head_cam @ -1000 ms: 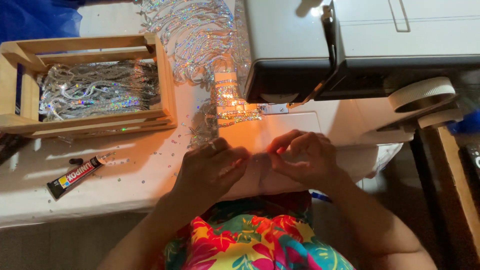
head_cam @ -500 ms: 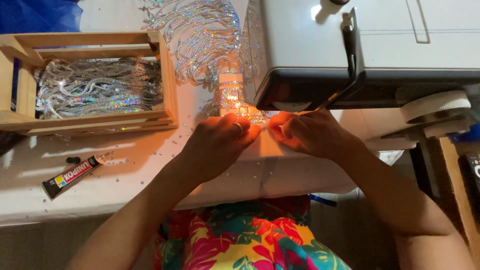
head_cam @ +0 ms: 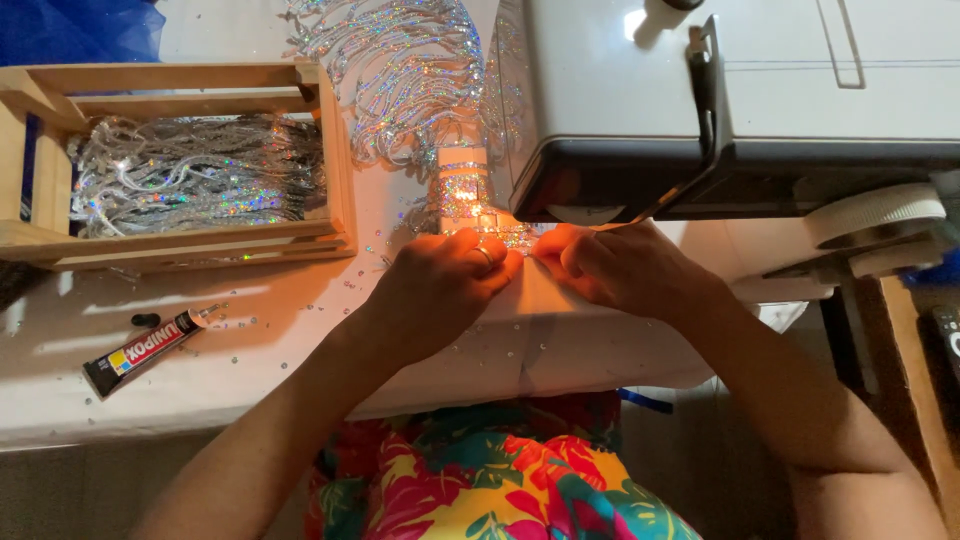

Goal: The person is manually applying individual sequins to a decorative fabric strip using adhesive.

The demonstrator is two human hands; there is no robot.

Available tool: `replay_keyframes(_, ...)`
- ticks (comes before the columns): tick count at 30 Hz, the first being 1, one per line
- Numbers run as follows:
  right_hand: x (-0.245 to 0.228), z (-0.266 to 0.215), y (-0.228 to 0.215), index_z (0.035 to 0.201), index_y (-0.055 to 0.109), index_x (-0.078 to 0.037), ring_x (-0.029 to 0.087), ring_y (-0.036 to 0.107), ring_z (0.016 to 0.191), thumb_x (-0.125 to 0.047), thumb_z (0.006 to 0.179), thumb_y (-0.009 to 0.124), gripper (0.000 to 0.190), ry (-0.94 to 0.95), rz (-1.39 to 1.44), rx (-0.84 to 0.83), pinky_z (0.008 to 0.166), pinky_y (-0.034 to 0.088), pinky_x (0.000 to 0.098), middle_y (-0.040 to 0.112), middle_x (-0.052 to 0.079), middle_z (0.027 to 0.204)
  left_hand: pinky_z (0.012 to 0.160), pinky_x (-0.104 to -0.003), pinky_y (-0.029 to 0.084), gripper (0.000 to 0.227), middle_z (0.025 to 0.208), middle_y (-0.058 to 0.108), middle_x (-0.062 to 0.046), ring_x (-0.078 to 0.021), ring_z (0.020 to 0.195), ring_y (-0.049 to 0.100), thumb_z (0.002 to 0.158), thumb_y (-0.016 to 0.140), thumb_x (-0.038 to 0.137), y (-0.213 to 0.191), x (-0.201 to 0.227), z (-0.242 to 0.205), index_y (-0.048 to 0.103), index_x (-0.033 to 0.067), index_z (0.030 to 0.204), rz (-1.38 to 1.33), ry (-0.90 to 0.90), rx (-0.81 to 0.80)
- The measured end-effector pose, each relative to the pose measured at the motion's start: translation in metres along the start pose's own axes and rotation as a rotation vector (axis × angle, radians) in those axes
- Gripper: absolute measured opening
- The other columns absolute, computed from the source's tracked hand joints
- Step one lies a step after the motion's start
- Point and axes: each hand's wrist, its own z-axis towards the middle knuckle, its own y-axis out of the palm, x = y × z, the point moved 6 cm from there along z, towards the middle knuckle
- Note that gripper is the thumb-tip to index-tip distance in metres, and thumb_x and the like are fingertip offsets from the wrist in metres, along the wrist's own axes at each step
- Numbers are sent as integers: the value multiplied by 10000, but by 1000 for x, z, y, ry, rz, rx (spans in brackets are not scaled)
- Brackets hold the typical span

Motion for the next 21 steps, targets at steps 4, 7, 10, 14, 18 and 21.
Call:
replay_keyframes(4, 8, -11, 7, 872, 525, -130, 326, 551, 515, -71, 892, 686, 172, 48, 26, -23, 488, 466, 415, 509, 76, 613, 482, -268, 408, 140, 772, 446, 32, -173, 626, 469, 872, 671, 56, 1, 2, 0, 613, 136, 772, 7, 0, -35)
replay_keyframes(7, 6, -11, 6, 858, 597, -128, 291, 567, 533, -148, 902, 694, 108, 52, -127, 5, 499, 494, 406, 524, 48, 624, 481, -262, 409, 140, 754, 428, 30, -178, 614, 457, 871, 680, 46, 2, 1, 0, 618, 131, 778, -2, -15, -34)
replay_keyframes(10, 2, -10, 0, 919, 692, -162, 280, 569, 552, -143, 849, 721, 79, 41, -139, 61, 555, 530, 377, 566, 35, 695, 484, -261, 406, 142, 760, 436, 36, -167, 618, 458, 867, 680, 54, 2, 1, 0, 615, 138, 773, 10, -10, -37)
replay_keyframes(14, 3, -11, -1, 952, 746, -182, 251, 579, 568, -170, 835, 694, 129, 34, -106, 84, 592, 562, 373, 604, 20, 748, 490, -258, 411, 124, 773, 462, 33, -164, 640, 482, 871, 682, 60, 3, 1, 0, 633, 142, 792, 6, -9, -55)
replay_keyframes(18, 3, -8, 0, 937, 743, -153, 270, 563, 518, -158, 843, 689, 108, 69, -6, 44, 581, 558, 383, 599, 33, 721, 495, -252, 414, 108, 786, 483, 43, -156, 660, 503, 883, 678, 73, 6, 1, 0, 656, 154, 815, 0, -11, -68)
replay_keyframes(21, 4, -8, 2, 942, 750, -170, 229, 568, 519, -159, 825, 704, 126, 55, -45, 49, 588, 561, 356, 601, 13, 739, 496, -255, 409, 124, 787, 475, 44, -156, 654, 488, 873, 671, 55, 5, 0, 0, 645, 152, 799, 14, -11, -72)
